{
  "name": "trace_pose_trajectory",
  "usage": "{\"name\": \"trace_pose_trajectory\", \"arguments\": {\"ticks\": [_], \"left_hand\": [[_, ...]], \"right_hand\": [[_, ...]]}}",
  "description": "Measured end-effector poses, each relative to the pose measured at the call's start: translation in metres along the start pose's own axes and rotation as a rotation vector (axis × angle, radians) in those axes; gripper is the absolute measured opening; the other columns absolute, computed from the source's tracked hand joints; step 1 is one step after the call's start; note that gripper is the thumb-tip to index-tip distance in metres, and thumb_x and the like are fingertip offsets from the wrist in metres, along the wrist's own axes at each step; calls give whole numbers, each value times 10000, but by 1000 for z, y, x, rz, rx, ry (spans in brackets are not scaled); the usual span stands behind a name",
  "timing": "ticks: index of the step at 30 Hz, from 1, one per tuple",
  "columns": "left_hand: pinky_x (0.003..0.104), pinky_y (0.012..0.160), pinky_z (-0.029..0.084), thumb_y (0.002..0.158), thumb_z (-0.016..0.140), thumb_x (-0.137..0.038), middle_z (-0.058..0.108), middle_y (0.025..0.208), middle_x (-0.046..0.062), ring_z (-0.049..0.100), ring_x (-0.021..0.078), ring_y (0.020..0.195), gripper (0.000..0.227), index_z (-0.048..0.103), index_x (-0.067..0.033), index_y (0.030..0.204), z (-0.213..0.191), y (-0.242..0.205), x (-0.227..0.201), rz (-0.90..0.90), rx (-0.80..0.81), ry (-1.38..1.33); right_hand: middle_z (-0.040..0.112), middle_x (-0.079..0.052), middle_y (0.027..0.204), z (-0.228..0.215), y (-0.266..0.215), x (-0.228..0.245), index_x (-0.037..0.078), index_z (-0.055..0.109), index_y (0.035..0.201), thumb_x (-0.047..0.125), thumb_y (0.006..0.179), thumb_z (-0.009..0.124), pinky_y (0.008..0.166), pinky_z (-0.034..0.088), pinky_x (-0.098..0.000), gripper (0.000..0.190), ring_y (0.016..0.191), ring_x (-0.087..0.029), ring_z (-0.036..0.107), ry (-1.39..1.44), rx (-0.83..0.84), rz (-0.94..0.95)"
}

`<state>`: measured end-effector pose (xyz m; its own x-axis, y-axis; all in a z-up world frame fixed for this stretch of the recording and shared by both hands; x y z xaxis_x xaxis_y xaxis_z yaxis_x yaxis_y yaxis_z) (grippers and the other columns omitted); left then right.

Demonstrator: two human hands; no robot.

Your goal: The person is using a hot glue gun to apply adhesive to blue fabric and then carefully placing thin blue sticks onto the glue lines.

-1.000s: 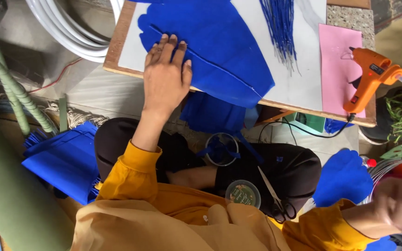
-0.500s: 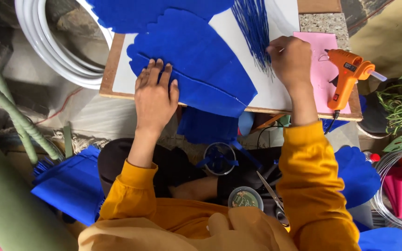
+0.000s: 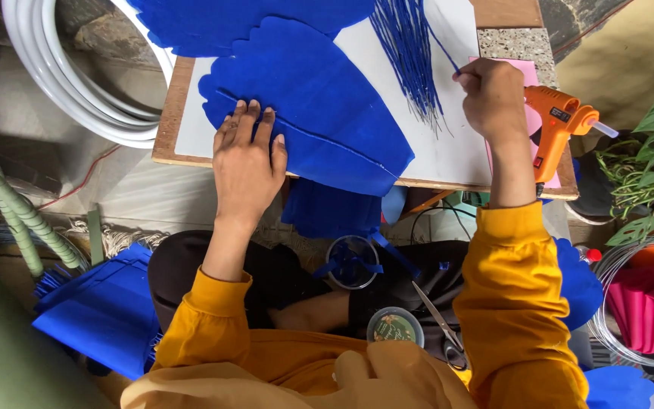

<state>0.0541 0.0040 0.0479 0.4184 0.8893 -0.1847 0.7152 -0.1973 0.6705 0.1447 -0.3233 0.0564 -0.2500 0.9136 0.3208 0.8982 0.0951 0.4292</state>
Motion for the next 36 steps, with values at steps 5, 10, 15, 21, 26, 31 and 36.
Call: {"name": "trace_pose_trajectory", "arguments": {"ticks": [5, 10, 15, 21, 26, 31, 36], "left_hand": [[431, 957, 367, 900, 442, -188, 547, 1170, 201, 478, 340, 1143, 342, 590, 20, 1128, 1, -1, 1, -1, -10, -10], [428, 961, 358, 905, 433, -195, 544, 1176, 204, 471, 342, 1148, 349, 589, 20, 1132, 1, -1, 1, 3, 1, -17], [436, 959, 360, 905, 434, -193, 545, 1177, 206, 475, 353, 1144, 350, 590, 22, 1133, 1, 0, -1, 3, 6, -20], [431, 965, 355, 902, 443, -194, 542, 1184, 200, 470, 346, 1150, 346, 590, 15, 1135, 2, 0, 0, -6, 12, -16], [428, 963, 358, 908, 426, -197, 544, 1182, 198, 470, 344, 1151, 352, 593, 16, 1133, 2, -1, 0, -1, 5, -14], [406, 946, 363, 882, 477, -218, 562, 1136, 179, 506, 328, 1114, 336, 612, -10, 1107, 6, -3, 4, 12, -52, 14], [396, 929, 370, 836, 538, -240, 571, 1102, 164, 525, 330, 1087, 334, 622, -30, 1082, 7, -2, 6, 21, -100, 44]], "right_hand": [[590, -63, 841, -17, -20, 13, 44, 631, 943, 28, 895, 462, 450, 521, -287, 176, 790, -128, 529, 392, 82, 311], [569, 1, 818, -22, -35, 30, 112, 596, 965, 8, 936, 472, 555, 483, -144, 164, 736, -52, 534, 889, 216, 439], [598, 3, 807, -22, -41, 48, 102, 618, 939, 115, 872, 584, 581, 473, -148, 77, 737, -53, 562, 1167, 294, 405], [597, -18, 837, -20, -43, 54, 76, 603, 913, 106, 862, 585, 592, 490, -167, 62, 725, -69, 564, 1230, 314, 336], [602, -19, 806, -24, -47, 62, 90, 607, 916, 129, 881, 576, 626, 478, -163, 61, 738, -75, 566, 1099, 319, 331], [610, -90, 769, -34, -49, 97, 32, 608, 911, 14, 902, 580, 607, 470, -261, 35, 733, -153, 573, 574, 283, 46], [588, -132, 649, -18, -64, 107, 73, 679, 886, 38, 798, 673, 545, 479, -355, 95, 599, -269, 581, 137, 123, -132]]}}
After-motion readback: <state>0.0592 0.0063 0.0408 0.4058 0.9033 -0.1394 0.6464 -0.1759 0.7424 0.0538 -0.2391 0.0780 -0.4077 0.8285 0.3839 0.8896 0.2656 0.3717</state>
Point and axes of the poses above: each hand's wrist, its own y-axis towards the middle knuckle, its own z-axis out of the palm, x = y × z, the point moved 7 cm from there along y, towards the middle knuckle
